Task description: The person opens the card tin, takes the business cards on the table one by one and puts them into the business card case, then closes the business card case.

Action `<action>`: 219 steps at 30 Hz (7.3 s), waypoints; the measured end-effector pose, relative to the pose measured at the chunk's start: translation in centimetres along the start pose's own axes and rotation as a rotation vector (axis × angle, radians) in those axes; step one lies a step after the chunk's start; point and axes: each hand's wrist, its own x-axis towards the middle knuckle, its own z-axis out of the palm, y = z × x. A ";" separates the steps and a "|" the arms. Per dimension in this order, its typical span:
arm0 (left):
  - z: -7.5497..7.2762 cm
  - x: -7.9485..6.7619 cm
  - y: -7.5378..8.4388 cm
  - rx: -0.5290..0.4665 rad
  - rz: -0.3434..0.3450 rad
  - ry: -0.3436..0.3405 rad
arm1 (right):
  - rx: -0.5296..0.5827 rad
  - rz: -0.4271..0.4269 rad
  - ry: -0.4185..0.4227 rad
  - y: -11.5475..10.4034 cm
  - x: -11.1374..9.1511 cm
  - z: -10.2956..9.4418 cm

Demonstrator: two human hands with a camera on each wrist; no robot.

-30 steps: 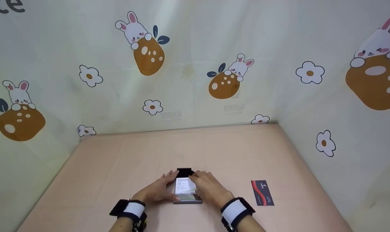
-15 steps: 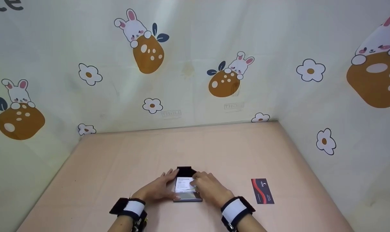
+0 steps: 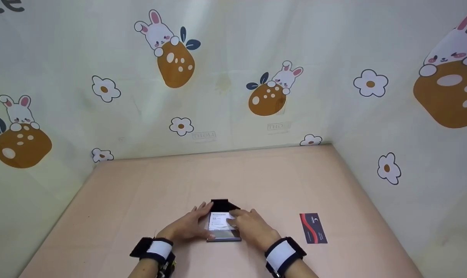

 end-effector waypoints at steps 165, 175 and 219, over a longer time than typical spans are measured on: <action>-0.1 0.1 -0.3 0.013 0.082 -0.002 | -0.030 0.620 -0.009 5.5 -15.6 -3.2; 0.0 0.0 -0.3 0.019 0.062 0.006 | -0.014 0.669 -0.029 6.4 -16.0 -3.2; 0.2 0.0 -0.3 0.010 0.048 0.008 | 0.045 0.860 -0.080 7.9 -14.4 -3.5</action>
